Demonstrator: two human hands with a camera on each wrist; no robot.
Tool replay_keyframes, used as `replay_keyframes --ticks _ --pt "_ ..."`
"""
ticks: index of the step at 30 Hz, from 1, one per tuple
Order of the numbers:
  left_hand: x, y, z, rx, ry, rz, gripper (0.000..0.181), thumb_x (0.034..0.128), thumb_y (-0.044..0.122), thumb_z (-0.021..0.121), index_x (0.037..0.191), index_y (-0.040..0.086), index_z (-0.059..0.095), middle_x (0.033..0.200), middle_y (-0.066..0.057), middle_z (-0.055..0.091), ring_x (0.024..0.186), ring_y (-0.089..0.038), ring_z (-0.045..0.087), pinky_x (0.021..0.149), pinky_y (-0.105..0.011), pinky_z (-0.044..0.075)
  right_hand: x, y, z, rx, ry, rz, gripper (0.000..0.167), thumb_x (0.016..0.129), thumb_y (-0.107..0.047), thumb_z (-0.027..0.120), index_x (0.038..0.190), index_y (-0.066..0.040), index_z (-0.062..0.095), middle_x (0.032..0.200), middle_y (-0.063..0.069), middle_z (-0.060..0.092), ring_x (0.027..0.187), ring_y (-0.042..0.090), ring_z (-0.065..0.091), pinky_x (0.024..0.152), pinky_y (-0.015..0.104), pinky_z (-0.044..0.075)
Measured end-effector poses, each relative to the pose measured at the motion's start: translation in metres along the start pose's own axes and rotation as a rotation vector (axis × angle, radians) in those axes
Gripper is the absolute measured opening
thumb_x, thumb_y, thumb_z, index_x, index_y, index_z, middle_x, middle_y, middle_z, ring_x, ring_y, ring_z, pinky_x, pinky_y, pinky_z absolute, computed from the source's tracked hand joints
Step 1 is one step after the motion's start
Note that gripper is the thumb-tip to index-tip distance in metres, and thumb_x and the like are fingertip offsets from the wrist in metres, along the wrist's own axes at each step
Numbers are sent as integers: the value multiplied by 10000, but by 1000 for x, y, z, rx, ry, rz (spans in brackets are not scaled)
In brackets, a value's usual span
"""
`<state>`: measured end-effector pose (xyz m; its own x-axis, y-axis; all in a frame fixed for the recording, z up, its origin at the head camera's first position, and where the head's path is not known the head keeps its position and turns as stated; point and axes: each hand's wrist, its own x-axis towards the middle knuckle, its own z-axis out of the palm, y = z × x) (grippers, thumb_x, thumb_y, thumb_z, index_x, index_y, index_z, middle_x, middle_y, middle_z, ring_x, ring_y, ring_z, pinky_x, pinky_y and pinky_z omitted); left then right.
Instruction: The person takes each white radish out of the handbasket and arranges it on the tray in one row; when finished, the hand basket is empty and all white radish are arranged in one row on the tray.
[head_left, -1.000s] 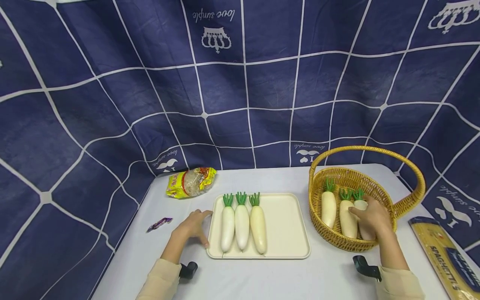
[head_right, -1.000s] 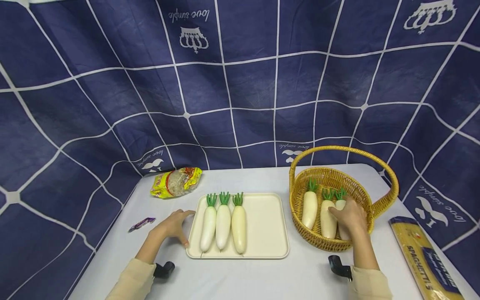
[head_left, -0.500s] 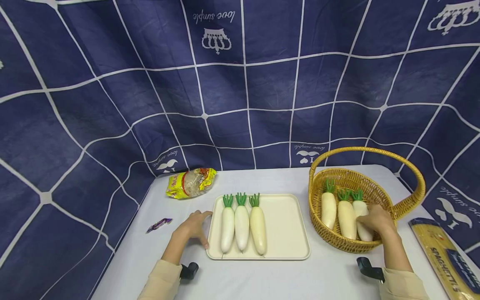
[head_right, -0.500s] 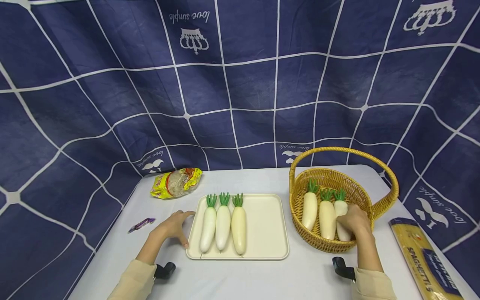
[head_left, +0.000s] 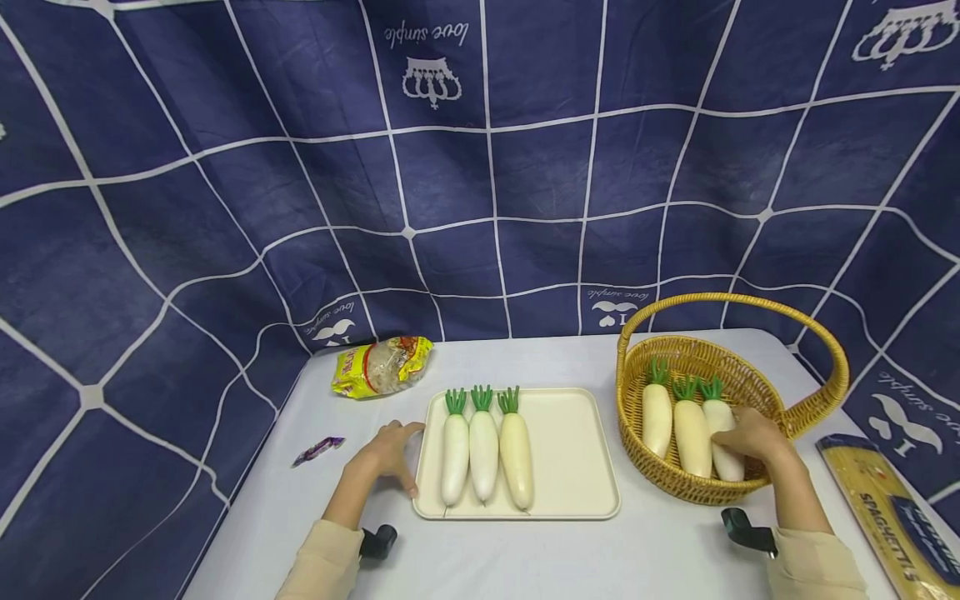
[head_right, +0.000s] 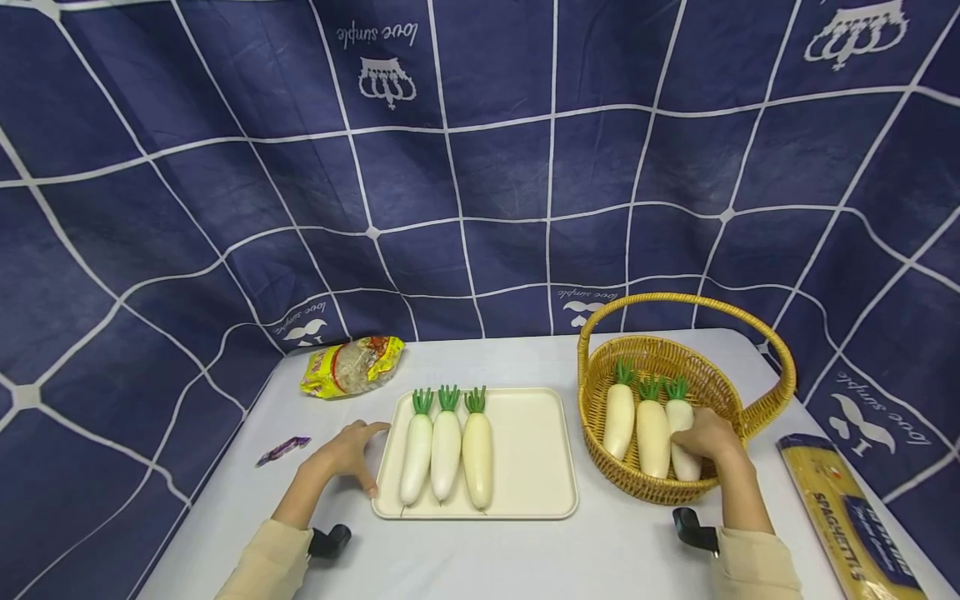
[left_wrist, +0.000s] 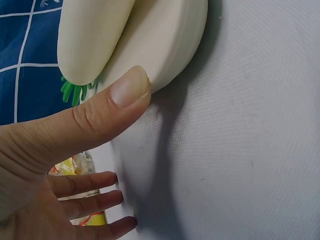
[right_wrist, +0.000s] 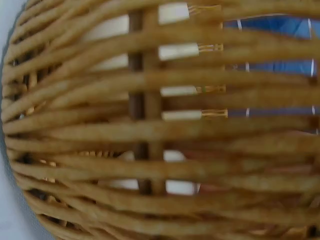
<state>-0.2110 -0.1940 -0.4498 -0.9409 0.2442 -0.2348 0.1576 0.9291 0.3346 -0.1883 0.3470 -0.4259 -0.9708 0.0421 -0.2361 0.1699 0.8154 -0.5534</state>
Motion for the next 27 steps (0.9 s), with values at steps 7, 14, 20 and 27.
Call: replay_keyframes --ticks 7,14,20,27 --pt "-2 -2 -1 -20 1 0 1047 376 197 947 1322 82 514 1107 -179 521 1039 -342 498 898 -544 467 3 4 2 7 -1 13 762 847 -263 628 1254 285 289 1139 469 432 960 528 511 789 554 485" --pt "-1 -2 0 -23 1 14 1042 380 189 946 1320 70 511 1094 -175 521 1027 -338 497 896 -543 466 -2 2 -1 72 54 59 823 861 -301 573 1322 270 199 1279 496 280 1081 592 420 847 580 466" --pt "0 -1 1 -22 1 7 1050 379 197 946 1327 80 510 1134 -185 515 1068 -351 490 923 -544 454 -6 2 -8 196 121 33 790 885 -289 578 1311 277 228 1185 478 401 853 398 599 680 373 547" --pt "0 -2 1 -25 -3 -1 1058 374 192 947 1329 76 507 1110 -188 515 1047 -348 495 910 -547 460 -8 1 -13 276 64 23 831 906 -338 550 1322 281 186 1185 459 398 904 339 580 691 311 521"
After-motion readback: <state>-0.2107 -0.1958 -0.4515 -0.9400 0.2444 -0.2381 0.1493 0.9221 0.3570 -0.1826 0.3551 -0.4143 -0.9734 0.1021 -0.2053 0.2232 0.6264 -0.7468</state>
